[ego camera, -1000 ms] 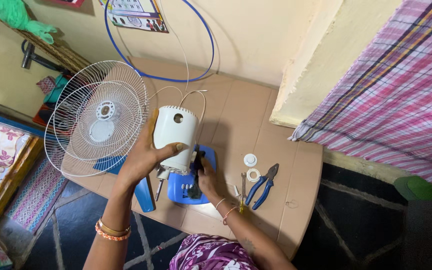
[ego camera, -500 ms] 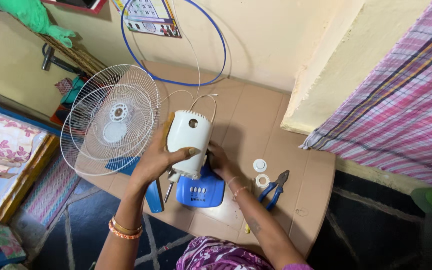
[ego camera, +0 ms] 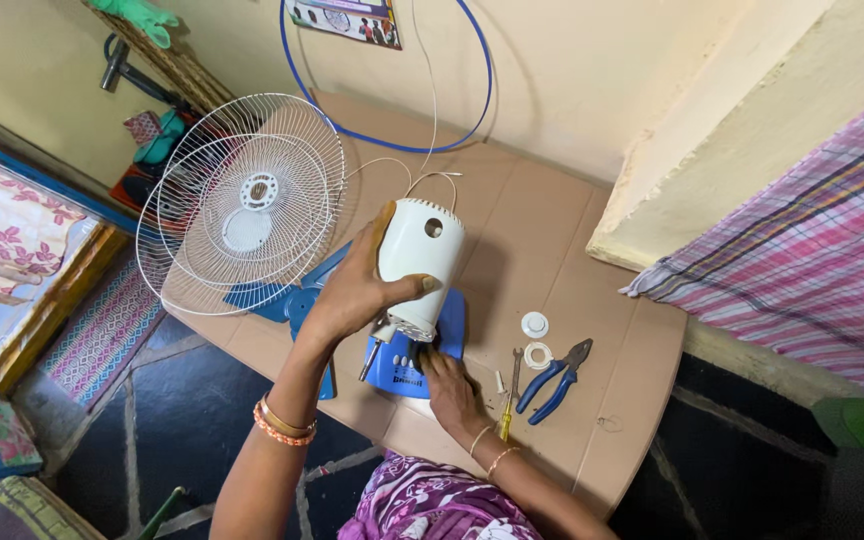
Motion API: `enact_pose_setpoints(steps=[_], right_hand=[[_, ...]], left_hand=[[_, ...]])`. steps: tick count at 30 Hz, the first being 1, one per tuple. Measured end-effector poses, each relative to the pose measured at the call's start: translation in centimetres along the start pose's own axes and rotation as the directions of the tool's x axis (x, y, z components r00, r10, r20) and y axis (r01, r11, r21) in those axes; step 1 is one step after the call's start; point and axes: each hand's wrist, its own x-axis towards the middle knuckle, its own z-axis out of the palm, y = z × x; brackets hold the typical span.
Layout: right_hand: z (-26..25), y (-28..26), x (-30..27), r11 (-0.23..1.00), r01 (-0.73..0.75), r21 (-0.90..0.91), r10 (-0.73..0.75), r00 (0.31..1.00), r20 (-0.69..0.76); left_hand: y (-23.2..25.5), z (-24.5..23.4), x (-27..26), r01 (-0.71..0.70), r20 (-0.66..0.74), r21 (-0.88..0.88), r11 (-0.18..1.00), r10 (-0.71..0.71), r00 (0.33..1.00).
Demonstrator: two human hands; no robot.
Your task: The person cleans the white plastic motor housing of an electric fan using a dark cloth. They wipe the interior and exterior surfaces, then place the housing onto the fan motor shaft and rotate it to check the fit.
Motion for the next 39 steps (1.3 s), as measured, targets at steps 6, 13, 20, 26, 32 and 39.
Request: enact_pose_setpoints(steps=[6, 13, 20, 26, 32, 39], right_hand=[[1.0, -0.9, 4.7, 0.98, -0.044, 0.195, -0.006, 0.969, 0.248], [8.8, 1.0, 8.9, 0.964, 0.134, 0.231, -0.183, 0.962, 0.205], [-1.3, 10.0, 1.9, 0.956, 0.282, 0.08, -0.293, 0.904, 0.313], [-4.4, 13.7, 6.7, 0.906, -0.325, 0.271, 0.336, 0.942, 0.006], [4.5, 11.1, 12.3, -0.105, -0.336, 0.936, 0.358, 0.865, 0.351], [3.5, 5.7, 3.0, 0.983, -0.175, 0.056, 0.179, 0.98, -0.082]], left_hand=[[-0.2, -0.4, -0.2, 0.101, 0.022, -0.092, 0.991, -0.099, 0.995], [-0.6, -0.4, -0.2, 0.034, -0.049, -0.024, 0.999, -0.035, 0.998], [-1.3, -0.3, -0.2, -0.006, -0.027, -0.013, 1.0, 0.006, 1.0], [-1.0, -0.2, 0.2, 0.037, -0.012, -0.002, 0.999, -0.037, 0.999], [-0.9, -0.3, -0.2, 0.02, -0.039, -0.002, 1.0, -0.02, 0.999], [-1.0, -0.2, -0.5, 0.081, -0.043, -0.035, 0.996, -0.082, 0.996]])
